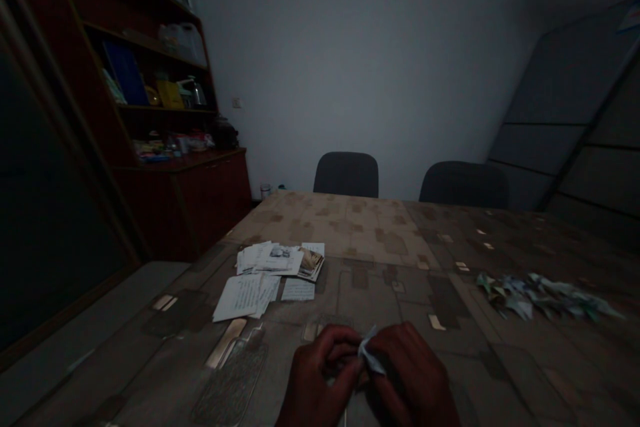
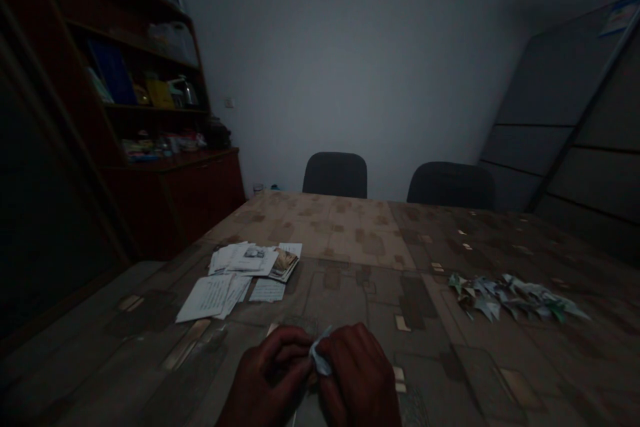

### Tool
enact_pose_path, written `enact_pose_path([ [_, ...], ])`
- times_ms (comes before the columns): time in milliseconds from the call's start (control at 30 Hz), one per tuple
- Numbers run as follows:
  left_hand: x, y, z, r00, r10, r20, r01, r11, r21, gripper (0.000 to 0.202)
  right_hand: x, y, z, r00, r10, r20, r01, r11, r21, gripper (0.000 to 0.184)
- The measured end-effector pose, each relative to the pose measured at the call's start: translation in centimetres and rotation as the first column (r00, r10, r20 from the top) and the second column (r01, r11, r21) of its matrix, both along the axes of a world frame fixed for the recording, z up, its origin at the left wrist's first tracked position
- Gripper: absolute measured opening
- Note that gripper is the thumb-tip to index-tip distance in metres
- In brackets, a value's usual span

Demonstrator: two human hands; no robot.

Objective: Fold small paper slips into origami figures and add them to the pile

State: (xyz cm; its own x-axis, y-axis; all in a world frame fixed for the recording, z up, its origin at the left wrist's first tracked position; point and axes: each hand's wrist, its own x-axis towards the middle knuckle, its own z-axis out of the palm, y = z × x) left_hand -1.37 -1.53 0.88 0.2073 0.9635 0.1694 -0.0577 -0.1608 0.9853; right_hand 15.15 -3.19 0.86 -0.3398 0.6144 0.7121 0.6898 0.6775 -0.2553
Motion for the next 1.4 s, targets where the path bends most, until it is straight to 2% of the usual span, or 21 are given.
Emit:
enact_pose_path([
  [233, -0.5, 0.5, 0.1, 0.983, 0.020, -0.181, -0.001, 0.994, 0.107, 0.009, -0.3, 0.1, 0.2, 1.000, -0.006, -0.025, 0.005, 0.999, -0.031, 0.018],
  [467, -0.6, 0.5, 0.1, 0.979, 0.000, -0.205, 0.020, 0.995, 0.094, 0.011, 0.2, 0.0, -0.6, 1.000, 0.015, -0.018, -0.016, 0.999, -0.050, 0.015],
  [600, -0.5, 0.7, 0.0, 0.980, 0.033, -0.197, -0.019, 0.997, 0.074, 0.010, 0.0, 0.0, -0.3, 0.999, 0.036, -0.008, -0.037, 0.995, -0.094, 0.018],
  [700, -0.4, 0.7, 0.0, 0.991, 0.014, -0.133, -0.013, 1.000, 0.012, 0.011, -0.4, 0.0, 0.1, 0.999, 0.036, -0.001, -0.036, 0.994, -0.099, 0.022],
  [833, -0.2, 0.6, -0.5, 0.998, -0.045, -0.041, 0.044, 0.999, -0.021, 0.032, -0.4, -0.1, 0.2, 1.000, 0.026, -0.010, -0.027, 0.997, -0.069, 0.019],
  [900, -0.2, 0.6, -0.7, 0.998, -0.061, -0.030, 0.061, 0.998, -0.008, 0.035, -0.3, -0.1, 0.0, 1.000, 0.022, -0.006, -0.022, 0.998, -0.067, 0.019],
  [1133, -0.5, 0.8, -1.1, 0.995, -0.051, -0.082, 0.053, 0.998, 0.022, 0.035, -0.2, -0.1, 0.1, 0.998, 0.027, 0.052, -0.019, 0.990, -0.140, 0.025],
  [1300, -0.4, 1.0, -1.2, 0.995, -0.046, -0.093, 0.045, 0.999, -0.010, 0.034, -0.3, -0.1, 0.1, 0.999, 0.042, -0.014, -0.044, 0.983, -0.179, 0.021],
  [1400, -0.3, 1.0, -0.9, 0.993, -0.016, -0.114, 0.014, 1.000, -0.015, 0.030, -0.4, -0.1, 0.0, 0.998, 0.025, -0.053, -0.033, 0.987, -0.159, 0.017],
])
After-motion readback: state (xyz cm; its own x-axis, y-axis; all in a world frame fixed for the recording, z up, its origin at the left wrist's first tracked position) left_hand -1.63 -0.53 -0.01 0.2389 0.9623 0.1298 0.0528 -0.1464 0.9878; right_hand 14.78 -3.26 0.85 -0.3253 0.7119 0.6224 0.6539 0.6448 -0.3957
